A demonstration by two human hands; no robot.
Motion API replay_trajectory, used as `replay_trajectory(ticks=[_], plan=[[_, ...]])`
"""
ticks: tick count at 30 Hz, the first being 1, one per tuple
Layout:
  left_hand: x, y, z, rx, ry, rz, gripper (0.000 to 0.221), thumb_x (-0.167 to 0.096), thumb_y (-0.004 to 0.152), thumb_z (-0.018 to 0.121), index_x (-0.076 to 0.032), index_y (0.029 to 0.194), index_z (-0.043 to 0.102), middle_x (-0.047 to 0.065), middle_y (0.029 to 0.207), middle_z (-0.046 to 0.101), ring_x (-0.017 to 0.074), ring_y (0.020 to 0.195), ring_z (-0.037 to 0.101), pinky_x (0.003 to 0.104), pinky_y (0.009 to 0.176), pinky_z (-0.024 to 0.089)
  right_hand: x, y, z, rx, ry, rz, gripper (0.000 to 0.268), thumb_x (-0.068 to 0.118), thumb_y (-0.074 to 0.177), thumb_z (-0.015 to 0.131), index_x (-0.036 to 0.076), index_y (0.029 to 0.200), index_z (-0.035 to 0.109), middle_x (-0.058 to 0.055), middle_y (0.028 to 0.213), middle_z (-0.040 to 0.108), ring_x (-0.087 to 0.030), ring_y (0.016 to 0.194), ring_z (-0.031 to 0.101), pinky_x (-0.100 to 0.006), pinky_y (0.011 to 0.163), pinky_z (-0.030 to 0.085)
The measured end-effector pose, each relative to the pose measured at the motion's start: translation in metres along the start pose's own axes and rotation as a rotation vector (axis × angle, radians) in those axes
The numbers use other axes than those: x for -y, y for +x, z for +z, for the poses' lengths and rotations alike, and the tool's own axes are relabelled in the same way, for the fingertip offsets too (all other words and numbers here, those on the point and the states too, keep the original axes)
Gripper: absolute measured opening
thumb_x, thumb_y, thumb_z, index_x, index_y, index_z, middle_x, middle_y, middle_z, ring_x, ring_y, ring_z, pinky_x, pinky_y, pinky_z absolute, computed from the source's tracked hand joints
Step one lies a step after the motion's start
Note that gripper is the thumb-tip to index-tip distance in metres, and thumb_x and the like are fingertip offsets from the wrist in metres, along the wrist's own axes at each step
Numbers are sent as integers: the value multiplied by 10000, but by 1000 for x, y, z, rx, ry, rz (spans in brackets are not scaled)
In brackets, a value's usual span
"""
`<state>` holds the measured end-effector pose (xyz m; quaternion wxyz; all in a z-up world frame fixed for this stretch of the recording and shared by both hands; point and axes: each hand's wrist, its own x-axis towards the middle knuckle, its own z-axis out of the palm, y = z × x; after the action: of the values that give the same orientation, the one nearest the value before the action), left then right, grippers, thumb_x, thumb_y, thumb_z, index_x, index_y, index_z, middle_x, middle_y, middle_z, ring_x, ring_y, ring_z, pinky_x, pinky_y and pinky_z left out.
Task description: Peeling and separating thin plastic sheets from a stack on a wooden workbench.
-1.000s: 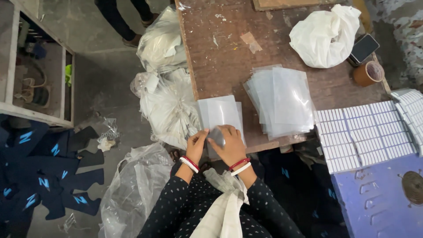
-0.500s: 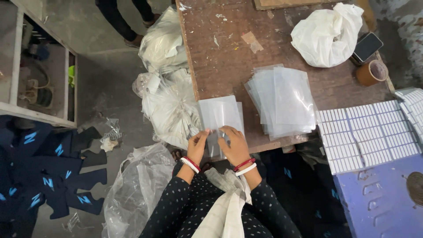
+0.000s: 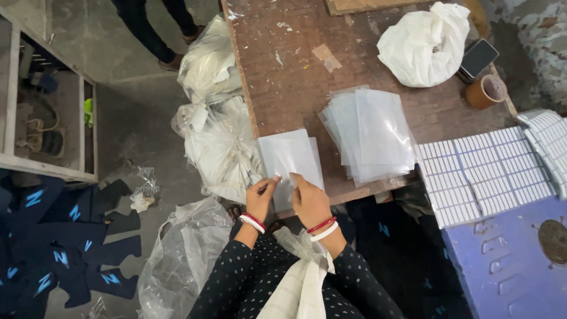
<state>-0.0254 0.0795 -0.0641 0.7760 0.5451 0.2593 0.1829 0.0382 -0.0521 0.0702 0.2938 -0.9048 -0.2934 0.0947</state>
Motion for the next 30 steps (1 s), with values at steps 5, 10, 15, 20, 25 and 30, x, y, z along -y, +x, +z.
replay_trajectory(ticks=[5, 10, 15, 20, 25, 30], plan=[[6, 1, 0, -29, -11, -12, 184, -116, 948, 731, 57, 895, 763, -63, 759, 615, 20, 725, 514, 211, 656, 418, -12, -4, -5, -63, 121, 22, 387, 77, 914, 584, 150, 1290, 640, -197, 829, 707, -407, 756, 691, -483, 667, 536], [11, 2, -3, -25, 34, 12, 178, -121, 934, 745, 51, 900, 772, -66, 742, 563, 18, 693, 480, 215, 619, 384, -20, -9, -9, -138, 257, 71, 388, 42, 933, 568, 138, 1305, 624, -184, 881, 738, -386, 751, 707, -430, 664, 544], [5, 1, -1, -38, 34, -32, 187, -123, 923, 761, 61, 894, 774, -68, 744, 527, 28, 657, 423, 222, 581, 331, -26, -13, -13, -209, 361, 117, 366, 18, 966, 550, 118, 1313, 610, -153, 973, 771, -310, 819, 760, -381, 722, 570], [-1, 0, 1, -12, 2, -2, 166, -115, 928, 725, 43, 944, 776, -69, 749, 533, 23, 671, 451, 213, 593, 356, -1, -18, -48, -231, 225, 40, 366, 11, 971, 548, 107, 1318, 612, -142, 1017, 774, -309, 881, 763, -383, 738, 571], [18, 5, -3, -32, 23, 29, 207, -104, 954, 736, 82, 865, 745, -49, 739, 519, 37, 678, 447, 226, 598, 352, -2, -21, -102, -446, -27, -274, 372, -4, 981, 583, 72, 1344, 614, -188, 1192, 724, -337, 1040, 725, -390, 876, 565], [-2, 0, 1, -6, 20, 30, 184, -124, 950, 718, 49, 948, 780, -50, 757, 585, 17, 701, 483, 208, 618, 392, -48, 11, -160, -429, 749, 125, 358, -50, 1012, 427, 9, 1338, 562, -133, 1125, 710, -207, 899, 727, -324, 741, 621]])
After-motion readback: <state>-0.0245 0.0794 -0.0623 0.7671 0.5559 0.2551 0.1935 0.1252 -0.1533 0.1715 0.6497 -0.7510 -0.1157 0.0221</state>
